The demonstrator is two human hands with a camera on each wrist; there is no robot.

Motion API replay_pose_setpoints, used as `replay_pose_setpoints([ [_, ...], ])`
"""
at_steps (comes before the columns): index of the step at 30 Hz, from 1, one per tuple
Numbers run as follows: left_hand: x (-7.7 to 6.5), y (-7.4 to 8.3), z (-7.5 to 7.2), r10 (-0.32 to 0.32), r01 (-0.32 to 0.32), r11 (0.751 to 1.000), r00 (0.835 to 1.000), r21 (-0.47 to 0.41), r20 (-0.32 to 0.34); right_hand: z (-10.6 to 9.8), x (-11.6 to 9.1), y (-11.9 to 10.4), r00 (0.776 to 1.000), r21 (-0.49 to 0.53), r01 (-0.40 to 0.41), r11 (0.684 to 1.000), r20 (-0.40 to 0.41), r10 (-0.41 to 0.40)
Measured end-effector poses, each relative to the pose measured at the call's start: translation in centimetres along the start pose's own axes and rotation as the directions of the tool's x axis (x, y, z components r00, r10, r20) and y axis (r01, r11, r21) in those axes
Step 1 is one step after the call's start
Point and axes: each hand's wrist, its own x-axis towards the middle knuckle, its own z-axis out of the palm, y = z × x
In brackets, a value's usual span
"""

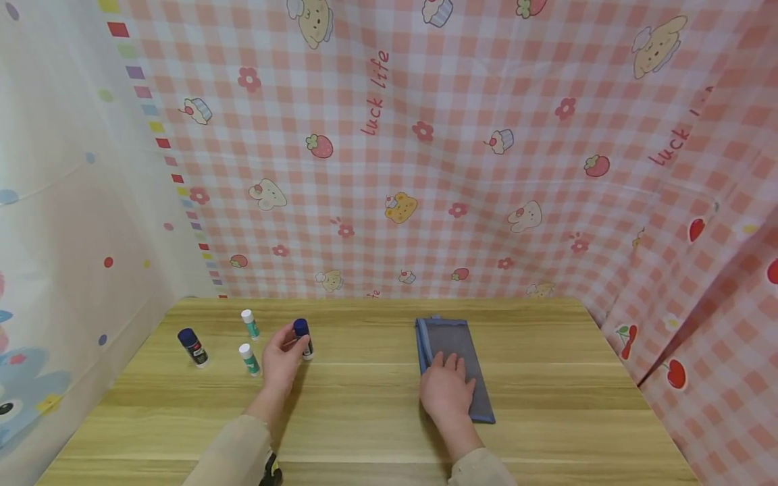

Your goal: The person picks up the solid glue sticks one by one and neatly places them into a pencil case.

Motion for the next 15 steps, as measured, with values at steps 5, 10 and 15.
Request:
replay_pose_setpoints([
  [5, -0.2, -0.1, 0.2, -0.011, 0.01, 1.0, 1.0, 0.015, 0.019, 0.2, 0.0, 0.1, 1.0, 0.011, -0.001, 1.0, -0.018, 0.001],
  [10, -0.6, 0.2, 0.5, -0.007, 0.007, 1.0, 0.999, 0.022, 0.033, 0.3, 0.0, 0.0, 1.0, 0.016, -0.012, 1.0, -0.02, 0.012],
  [15, -1.1, 0.4, 1.1, -0.061, 0.065, 0.997, 0.995, -0.046, 0.078, 0.4, -0.1, 0.1, 1.0, 0.027, -0.016, 1.0, -0.024, 0.017],
])
